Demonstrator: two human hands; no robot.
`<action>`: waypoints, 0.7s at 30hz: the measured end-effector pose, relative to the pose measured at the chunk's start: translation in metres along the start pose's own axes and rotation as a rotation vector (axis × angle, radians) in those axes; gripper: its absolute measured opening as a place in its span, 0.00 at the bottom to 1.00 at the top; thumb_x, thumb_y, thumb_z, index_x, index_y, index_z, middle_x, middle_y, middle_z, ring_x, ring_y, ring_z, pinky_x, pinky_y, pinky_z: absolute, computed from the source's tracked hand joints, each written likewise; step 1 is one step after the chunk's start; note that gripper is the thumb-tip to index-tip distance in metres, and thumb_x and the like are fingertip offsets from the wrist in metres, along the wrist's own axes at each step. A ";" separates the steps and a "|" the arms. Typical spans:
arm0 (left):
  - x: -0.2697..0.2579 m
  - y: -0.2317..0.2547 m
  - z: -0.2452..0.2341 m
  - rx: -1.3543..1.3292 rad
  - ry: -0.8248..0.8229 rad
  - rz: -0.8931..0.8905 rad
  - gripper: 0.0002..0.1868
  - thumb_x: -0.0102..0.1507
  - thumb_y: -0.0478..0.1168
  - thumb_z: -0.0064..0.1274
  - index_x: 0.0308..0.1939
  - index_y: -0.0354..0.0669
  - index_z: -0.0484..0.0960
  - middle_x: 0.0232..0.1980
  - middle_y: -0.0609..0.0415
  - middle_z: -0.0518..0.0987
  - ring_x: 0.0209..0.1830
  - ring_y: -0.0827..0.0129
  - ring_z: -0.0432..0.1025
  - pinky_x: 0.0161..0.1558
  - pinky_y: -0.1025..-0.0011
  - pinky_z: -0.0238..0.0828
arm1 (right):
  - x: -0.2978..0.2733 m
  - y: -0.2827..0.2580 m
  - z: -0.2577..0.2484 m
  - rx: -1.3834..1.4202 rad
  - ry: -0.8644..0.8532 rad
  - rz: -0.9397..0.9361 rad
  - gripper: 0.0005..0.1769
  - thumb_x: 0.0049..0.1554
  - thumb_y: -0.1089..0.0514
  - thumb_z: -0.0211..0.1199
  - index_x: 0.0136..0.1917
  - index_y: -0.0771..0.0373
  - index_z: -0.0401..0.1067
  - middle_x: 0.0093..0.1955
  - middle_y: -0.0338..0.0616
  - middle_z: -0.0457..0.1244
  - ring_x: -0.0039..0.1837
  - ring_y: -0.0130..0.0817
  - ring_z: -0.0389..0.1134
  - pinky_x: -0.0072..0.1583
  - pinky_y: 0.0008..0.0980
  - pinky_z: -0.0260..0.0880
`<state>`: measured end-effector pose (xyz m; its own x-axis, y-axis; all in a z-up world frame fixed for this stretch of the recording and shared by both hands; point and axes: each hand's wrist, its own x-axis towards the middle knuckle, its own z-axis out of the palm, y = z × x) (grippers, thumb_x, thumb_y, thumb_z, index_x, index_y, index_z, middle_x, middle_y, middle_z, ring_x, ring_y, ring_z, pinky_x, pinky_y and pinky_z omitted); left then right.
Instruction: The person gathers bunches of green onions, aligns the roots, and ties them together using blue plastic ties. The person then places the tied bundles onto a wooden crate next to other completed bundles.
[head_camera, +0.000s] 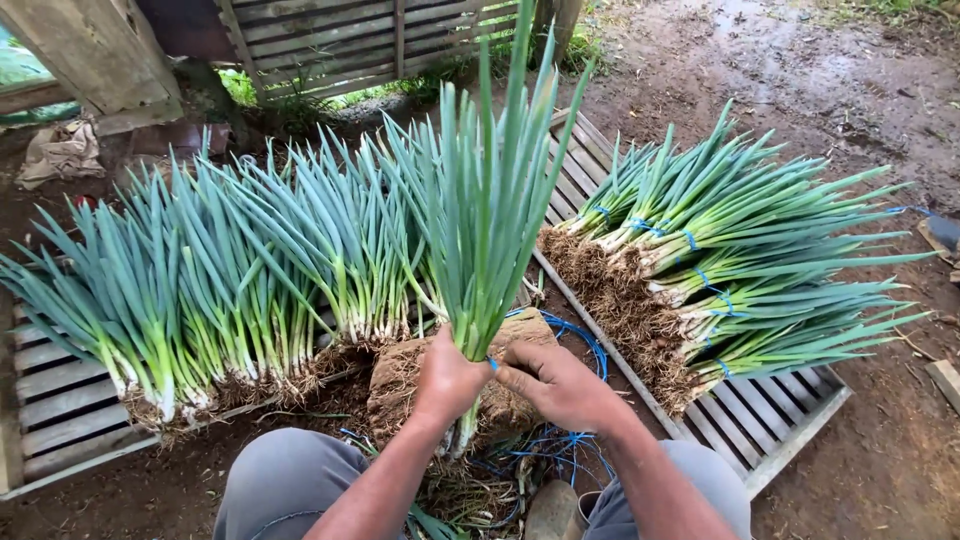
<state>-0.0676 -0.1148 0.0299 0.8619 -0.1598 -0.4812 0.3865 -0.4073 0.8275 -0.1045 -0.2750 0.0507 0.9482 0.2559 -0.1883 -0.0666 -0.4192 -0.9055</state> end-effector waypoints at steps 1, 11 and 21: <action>0.001 -0.001 0.002 0.000 0.005 0.003 0.34 0.52 0.28 0.60 0.64 0.35 0.71 0.55 0.37 0.82 0.59 0.44 0.76 0.64 0.49 0.71 | 0.001 -0.005 0.004 0.000 -0.001 -0.005 0.13 0.64 0.55 0.58 0.44 0.67 0.75 0.27 0.45 0.60 0.32 0.33 0.60 0.38 0.36 0.63; -0.014 -0.011 0.009 0.269 -0.003 0.242 0.21 0.58 0.33 0.50 0.55 0.32 0.67 0.45 0.29 0.81 0.51 0.33 0.76 0.53 0.38 0.72 | 0.019 0.000 0.031 -0.075 0.081 0.059 0.08 0.63 0.58 0.59 0.46 0.63 0.75 0.35 0.51 0.69 0.38 0.42 0.68 0.42 0.39 0.67; 0.033 -0.076 0.043 0.899 0.087 0.494 0.38 0.55 0.41 0.53 0.65 0.21 0.62 0.46 0.37 0.79 0.39 0.41 0.80 0.41 0.44 0.78 | 0.031 -0.014 0.017 -0.249 0.228 0.196 0.09 0.63 0.60 0.58 0.48 0.66 0.77 0.42 0.57 0.71 0.42 0.48 0.72 0.48 0.41 0.75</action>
<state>-0.0825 -0.1279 -0.0615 0.8924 -0.4413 -0.0941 -0.3755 -0.8419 0.3875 -0.0797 -0.2468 0.0507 0.9717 -0.0386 -0.2331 -0.2021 -0.6469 -0.7353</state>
